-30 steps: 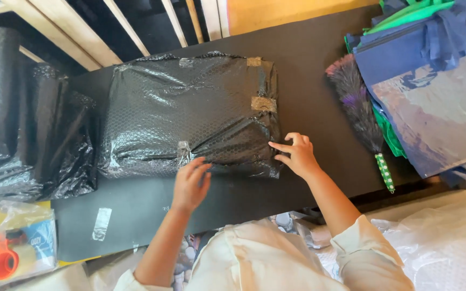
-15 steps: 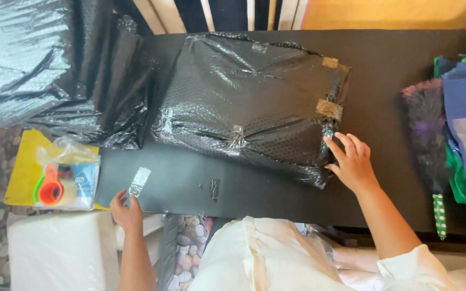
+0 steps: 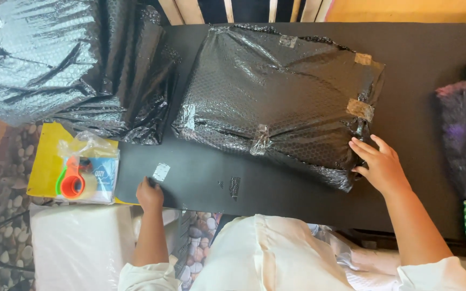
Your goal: A person wraps a pillow in black bubble wrap, secures it with tape, and cleans the final package with a duster.
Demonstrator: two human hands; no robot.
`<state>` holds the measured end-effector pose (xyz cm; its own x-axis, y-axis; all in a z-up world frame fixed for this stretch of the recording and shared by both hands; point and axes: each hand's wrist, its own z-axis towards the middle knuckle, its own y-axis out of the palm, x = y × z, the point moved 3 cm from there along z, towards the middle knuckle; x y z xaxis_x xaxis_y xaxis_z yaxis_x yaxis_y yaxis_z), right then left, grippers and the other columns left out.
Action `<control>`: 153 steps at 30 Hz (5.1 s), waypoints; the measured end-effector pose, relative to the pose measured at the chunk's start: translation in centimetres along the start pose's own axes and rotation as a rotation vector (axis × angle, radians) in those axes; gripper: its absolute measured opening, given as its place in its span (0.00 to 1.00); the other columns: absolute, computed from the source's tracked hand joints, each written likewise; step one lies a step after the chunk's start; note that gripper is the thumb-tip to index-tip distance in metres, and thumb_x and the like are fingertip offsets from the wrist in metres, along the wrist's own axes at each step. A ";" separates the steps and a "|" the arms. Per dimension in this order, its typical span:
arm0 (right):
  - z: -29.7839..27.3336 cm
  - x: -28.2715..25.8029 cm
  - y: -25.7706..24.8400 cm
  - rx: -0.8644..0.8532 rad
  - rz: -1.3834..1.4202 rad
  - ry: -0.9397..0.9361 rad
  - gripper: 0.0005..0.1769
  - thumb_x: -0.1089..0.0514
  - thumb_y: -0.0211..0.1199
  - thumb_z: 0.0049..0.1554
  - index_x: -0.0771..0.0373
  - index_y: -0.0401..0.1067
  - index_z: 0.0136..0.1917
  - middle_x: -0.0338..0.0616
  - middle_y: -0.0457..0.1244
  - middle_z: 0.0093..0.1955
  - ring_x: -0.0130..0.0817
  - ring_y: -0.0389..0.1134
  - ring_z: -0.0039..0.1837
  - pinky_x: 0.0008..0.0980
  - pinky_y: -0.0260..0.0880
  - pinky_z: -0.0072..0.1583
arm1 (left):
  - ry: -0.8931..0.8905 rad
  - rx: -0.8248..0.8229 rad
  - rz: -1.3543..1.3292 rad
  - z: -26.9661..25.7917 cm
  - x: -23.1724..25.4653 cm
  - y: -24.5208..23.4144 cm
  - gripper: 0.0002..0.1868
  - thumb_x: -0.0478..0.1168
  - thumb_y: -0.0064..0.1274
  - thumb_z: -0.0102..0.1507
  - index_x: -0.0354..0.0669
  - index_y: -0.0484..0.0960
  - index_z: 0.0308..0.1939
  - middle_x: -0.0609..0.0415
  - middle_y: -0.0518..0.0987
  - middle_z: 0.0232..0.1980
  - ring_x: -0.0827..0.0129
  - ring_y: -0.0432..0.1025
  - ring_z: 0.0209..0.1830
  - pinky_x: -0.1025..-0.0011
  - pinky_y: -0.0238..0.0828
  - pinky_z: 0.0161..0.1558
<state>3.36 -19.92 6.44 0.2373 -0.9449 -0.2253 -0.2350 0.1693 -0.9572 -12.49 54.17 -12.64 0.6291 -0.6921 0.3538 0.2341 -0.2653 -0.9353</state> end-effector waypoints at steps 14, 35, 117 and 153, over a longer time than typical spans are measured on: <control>0.3 -0.4 -0.6 -0.007 0.081 0.081 0.47 0.54 0.75 0.46 0.34 0.64 0.76 0.11 0.56 0.77 0.42 0.44 0.85 0.55 0.50 0.75 | -0.308 -0.099 -0.027 3.4 -3.0 0.8 0.24 0.38 0.52 0.59 0.55 0.84 0.60 0.58 0.85 0.54 0.58 0.76 0.57 0.67 0.67 0.61; 0.4 0.9 0.5 0.034 0.105 0.023 0.46 0.48 0.75 0.46 0.34 0.63 0.76 0.11 0.56 0.77 0.42 0.44 0.84 0.53 0.49 0.74 | 0.072 -0.010 0.027 -4.0 1.8 0.8 0.34 0.22 0.41 0.54 0.51 0.83 0.60 0.45 0.77 0.48 0.44 0.73 0.43 0.57 0.69 0.52; 0.4 1.2 -0.6 -0.093 0.092 -0.053 0.50 0.50 0.76 0.47 0.36 0.58 0.79 0.12 0.51 0.81 0.43 0.37 0.86 0.57 0.47 0.78 | 1.318 -0.116 0.041 -25.7 52.0 4.5 0.52 0.75 0.56 0.55 0.58 0.64 0.78 0.64 0.61 0.81 0.54 0.44 0.84 0.23 0.27 0.72; -5.1 -7.0 11.1 0.692 -0.085 -0.006 0.43 0.37 0.59 0.56 0.51 0.57 0.80 0.40 0.49 0.84 0.47 0.43 0.84 0.63 0.35 0.78 | 0.360 -0.224 -0.037 3.2 30.1 -3.9 0.48 0.76 0.43 0.63 0.62 0.54 0.82 0.52 0.46 0.86 0.50 0.37 0.85 0.29 0.41 0.74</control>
<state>-5.78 -12.82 -1.70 0.2339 -0.9616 -0.1435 0.4392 0.2361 -0.8668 7.89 36.53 1.61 0.3150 -0.8592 0.4033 0.0593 -0.4062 -0.9118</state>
